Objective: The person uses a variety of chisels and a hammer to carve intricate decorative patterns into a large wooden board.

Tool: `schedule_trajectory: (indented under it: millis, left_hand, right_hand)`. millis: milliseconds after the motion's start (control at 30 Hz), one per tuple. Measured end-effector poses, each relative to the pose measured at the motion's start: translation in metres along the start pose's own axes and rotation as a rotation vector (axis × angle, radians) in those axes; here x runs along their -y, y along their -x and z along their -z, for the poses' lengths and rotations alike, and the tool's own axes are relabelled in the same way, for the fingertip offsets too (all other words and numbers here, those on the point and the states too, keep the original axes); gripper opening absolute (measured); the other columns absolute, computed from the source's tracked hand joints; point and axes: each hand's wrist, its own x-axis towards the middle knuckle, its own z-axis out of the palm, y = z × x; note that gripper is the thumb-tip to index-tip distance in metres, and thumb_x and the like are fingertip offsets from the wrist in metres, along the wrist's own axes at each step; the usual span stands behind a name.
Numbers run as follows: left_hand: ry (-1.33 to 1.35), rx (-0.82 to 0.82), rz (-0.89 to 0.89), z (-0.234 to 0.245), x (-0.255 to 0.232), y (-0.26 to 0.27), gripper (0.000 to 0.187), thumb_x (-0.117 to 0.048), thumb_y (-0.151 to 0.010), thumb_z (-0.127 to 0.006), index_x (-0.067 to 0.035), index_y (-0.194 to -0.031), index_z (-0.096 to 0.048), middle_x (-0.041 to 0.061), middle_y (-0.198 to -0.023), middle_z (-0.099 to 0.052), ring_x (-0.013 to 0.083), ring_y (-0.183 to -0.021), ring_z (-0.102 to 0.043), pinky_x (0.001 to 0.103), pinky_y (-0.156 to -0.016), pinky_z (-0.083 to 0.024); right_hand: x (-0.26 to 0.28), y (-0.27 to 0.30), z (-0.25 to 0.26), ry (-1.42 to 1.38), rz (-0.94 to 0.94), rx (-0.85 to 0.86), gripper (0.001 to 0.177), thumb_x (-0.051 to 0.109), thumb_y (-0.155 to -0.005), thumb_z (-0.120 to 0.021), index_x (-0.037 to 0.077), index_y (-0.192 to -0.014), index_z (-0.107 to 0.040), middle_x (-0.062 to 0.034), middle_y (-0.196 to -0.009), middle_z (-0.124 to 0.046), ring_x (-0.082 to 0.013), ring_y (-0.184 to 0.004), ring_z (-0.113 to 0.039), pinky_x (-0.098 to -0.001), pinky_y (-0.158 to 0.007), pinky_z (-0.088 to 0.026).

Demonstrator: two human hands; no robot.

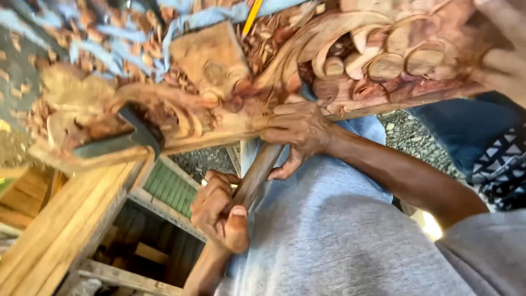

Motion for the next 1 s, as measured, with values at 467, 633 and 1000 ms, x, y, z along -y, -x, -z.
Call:
schedule_trajectory:
  millis: [467,633,1000]
  left_hand:
    - [0.12,0.424,0.856,-0.016,-0.052,0.005,0.054,-0.01,-0.1,-0.06,-0.007,-0.152,-0.047,0.016,-0.103,-0.065,0.0218,-0.085,-0.059,0.033,-0.075,-0.05]
    - [-0.025,0.386,0.54,-0.022,-0.047,0.005,0.047,-0.006,-0.094,-0.061,0.001,-0.14,-0.053,0.016,-0.114,-0.069,0.0219,-0.105,-0.065,0.035,-0.093,-0.051]
    - [-0.171,0.548,0.881,-0.008,-0.034,-0.05,0.051,-0.007,-0.084,-0.063,-0.01,-0.136,-0.063,0.007,-0.069,-0.068,0.0136,-0.056,-0.053,0.032,-0.053,-0.046]
  right_hand:
    - [-0.013,0.005,-0.001,-0.166,0.255,0.073,0.079,0.082,-0.07,-0.077,0.009,-0.096,-0.062,-0.0011,-0.076,-0.049,-0.0204,-0.067,-0.052,-0.037,-0.059,-0.039]
    - [-0.011,0.003,0.003,-0.205,0.234,0.061,0.08,0.081,-0.068,-0.079,0.009,-0.096,-0.062,-0.0005,-0.076,-0.049,-0.0203,-0.068,-0.052,-0.0372,-0.058,-0.037]
    - [-0.01,-0.005,0.0,-0.092,0.032,-0.001,0.066,0.071,-0.07,-0.083,0.012,-0.092,-0.064,0.0026,-0.074,-0.053,-0.0163,-0.065,-0.054,-0.0351,-0.056,-0.036]
